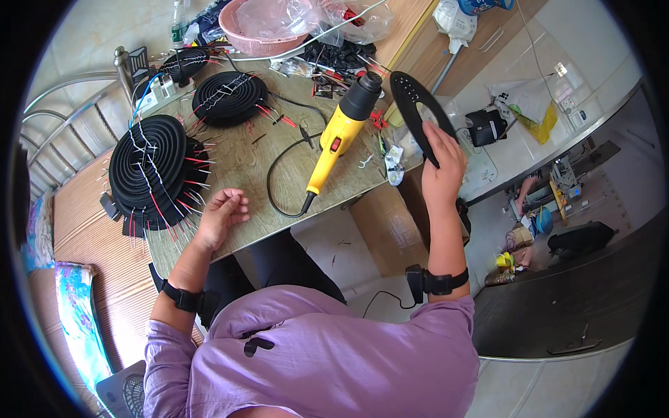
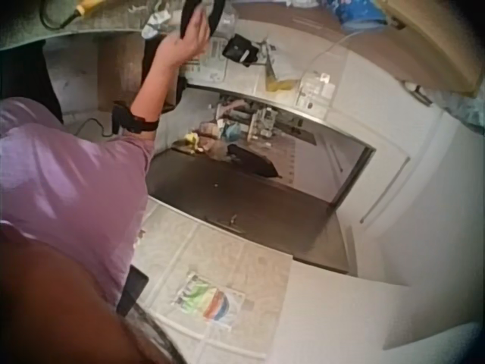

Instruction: Assembling circular heating elements by connecting wires and using a heat gun.

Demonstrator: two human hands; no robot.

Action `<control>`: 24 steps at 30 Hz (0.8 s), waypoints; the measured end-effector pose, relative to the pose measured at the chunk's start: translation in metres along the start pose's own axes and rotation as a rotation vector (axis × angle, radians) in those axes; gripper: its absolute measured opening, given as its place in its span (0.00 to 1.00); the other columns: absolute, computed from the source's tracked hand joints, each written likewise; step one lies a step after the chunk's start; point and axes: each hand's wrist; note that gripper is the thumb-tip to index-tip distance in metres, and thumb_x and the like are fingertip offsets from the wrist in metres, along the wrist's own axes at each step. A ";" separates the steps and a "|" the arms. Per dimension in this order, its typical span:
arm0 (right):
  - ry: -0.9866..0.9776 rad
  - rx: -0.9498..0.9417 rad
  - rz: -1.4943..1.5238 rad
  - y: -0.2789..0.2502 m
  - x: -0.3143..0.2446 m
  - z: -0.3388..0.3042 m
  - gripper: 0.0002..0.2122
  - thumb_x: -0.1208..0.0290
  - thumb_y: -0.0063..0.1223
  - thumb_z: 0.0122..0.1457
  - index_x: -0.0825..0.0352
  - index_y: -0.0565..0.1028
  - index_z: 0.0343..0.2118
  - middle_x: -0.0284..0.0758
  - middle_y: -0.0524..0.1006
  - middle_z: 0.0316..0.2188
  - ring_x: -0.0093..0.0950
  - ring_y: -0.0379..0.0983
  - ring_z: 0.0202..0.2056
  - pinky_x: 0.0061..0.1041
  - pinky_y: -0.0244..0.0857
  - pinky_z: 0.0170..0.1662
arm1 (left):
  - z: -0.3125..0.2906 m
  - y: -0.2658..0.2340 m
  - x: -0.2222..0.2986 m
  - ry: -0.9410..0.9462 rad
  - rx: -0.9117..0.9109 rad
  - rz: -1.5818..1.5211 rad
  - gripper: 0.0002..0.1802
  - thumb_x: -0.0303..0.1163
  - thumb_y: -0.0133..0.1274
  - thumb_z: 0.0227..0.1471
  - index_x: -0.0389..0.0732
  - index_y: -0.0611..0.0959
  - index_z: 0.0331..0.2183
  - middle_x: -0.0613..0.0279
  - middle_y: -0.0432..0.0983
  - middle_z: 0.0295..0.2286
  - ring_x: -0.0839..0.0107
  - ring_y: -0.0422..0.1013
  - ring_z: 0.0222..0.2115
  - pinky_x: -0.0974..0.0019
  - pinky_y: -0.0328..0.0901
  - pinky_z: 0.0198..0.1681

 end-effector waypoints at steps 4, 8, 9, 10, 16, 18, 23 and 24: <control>0.564 0.076 0.490 -0.010 -0.007 -0.022 0.16 0.84 0.40 0.51 0.71 0.68 0.44 0.39 0.71 0.43 0.29 0.70 0.42 0.25 0.66 0.40 | 0.001 0.000 -0.001 0.005 -0.003 0.003 0.09 0.32 0.43 0.55 0.41 0.72 0.37 0.65 0.70 0.31 0.76 0.67 0.30 0.70 0.67 0.34; 0.456 0.256 1.136 -0.018 -0.030 -0.023 0.16 0.79 0.39 0.56 0.74 0.61 0.48 0.44 0.69 0.43 0.31 0.71 0.40 0.27 0.70 0.38 | 0.000 0.003 0.002 0.002 -0.004 0.026 0.09 0.33 0.44 0.54 0.41 0.72 0.37 0.65 0.70 0.31 0.76 0.68 0.30 0.70 0.67 0.34; 0.459 0.257 1.142 -0.016 -0.034 -0.026 0.16 0.79 0.39 0.56 0.74 0.61 0.48 0.44 0.69 0.43 0.31 0.71 0.40 0.27 0.70 0.38 | 0.000 0.004 0.003 -0.001 -0.001 0.035 0.10 0.34 0.45 0.54 0.41 0.72 0.37 0.65 0.71 0.31 0.76 0.68 0.30 0.71 0.66 0.34; 0.480 0.223 1.188 -0.014 -0.037 -0.030 0.17 0.79 0.39 0.56 0.74 0.58 0.49 0.45 0.68 0.43 0.32 0.71 0.39 0.28 0.71 0.37 | -0.001 0.005 0.004 -0.005 0.003 0.044 0.10 0.35 0.46 0.53 0.41 0.72 0.37 0.65 0.71 0.31 0.76 0.68 0.30 0.71 0.66 0.35; 0.544 0.017 1.422 0.007 -0.068 -0.039 0.22 0.78 0.40 0.55 0.73 0.52 0.53 0.47 0.66 0.44 0.33 0.71 0.39 0.29 0.72 0.36 | -0.013 0.035 0.024 0.052 -0.046 0.105 0.14 0.39 0.47 0.53 0.43 0.72 0.39 0.67 0.71 0.33 0.77 0.67 0.31 0.71 0.65 0.35; 0.547 -0.028 1.486 0.014 -0.075 -0.041 0.24 0.78 0.41 0.55 0.72 0.50 0.55 0.46 0.66 0.44 0.33 0.70 0.40 0.30 0.72 0.37 | -0.015 0.046 0.034 0.094 -0.076 0.166 0.15 0.40 0.45 0.53 0.44 0.71 0.41 0.67 0.70 0.34 0.78 0.67 0.31 0.70 0.65 0.34; 0.550 -0.089 1.611 0.028 -0.092 -0.043 0.25 0.77 0.41 0.55 0.71 0.49 0.55 0.46 0.66 0.44 0.33 0.70 0.40 0.31 0.73 0.36 | -0.023 0.062 0.046 0.188 -0.148 0.148 0.18 0.42 0.46 0.53 0.43 0.70 0.43 0.67 0.70 0.34 0.78 0.66 0.33 0.69 0.64 0.36; 0.552 -0.078 1.616 0.031 -0.096 -0.044 0.24 0.77 0.40 0.55 0.72 0.50 0.55 0.46 0.66 0.44 0.33 0.71 0.39 0.30 0.73 0.35 | -0.024 0.061 0.046 0.192 -0.151 0.120 0.18 0.41 0.46 0.53 0.43 0.69 0.43 0.67 0.70 0.35 0.78 0.66 0.33 0.69 0.64 0.36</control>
Point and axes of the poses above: each hand's wrist, its own z-axis towards the middle knuckle, its own y-axis out of the palm, x = y × z
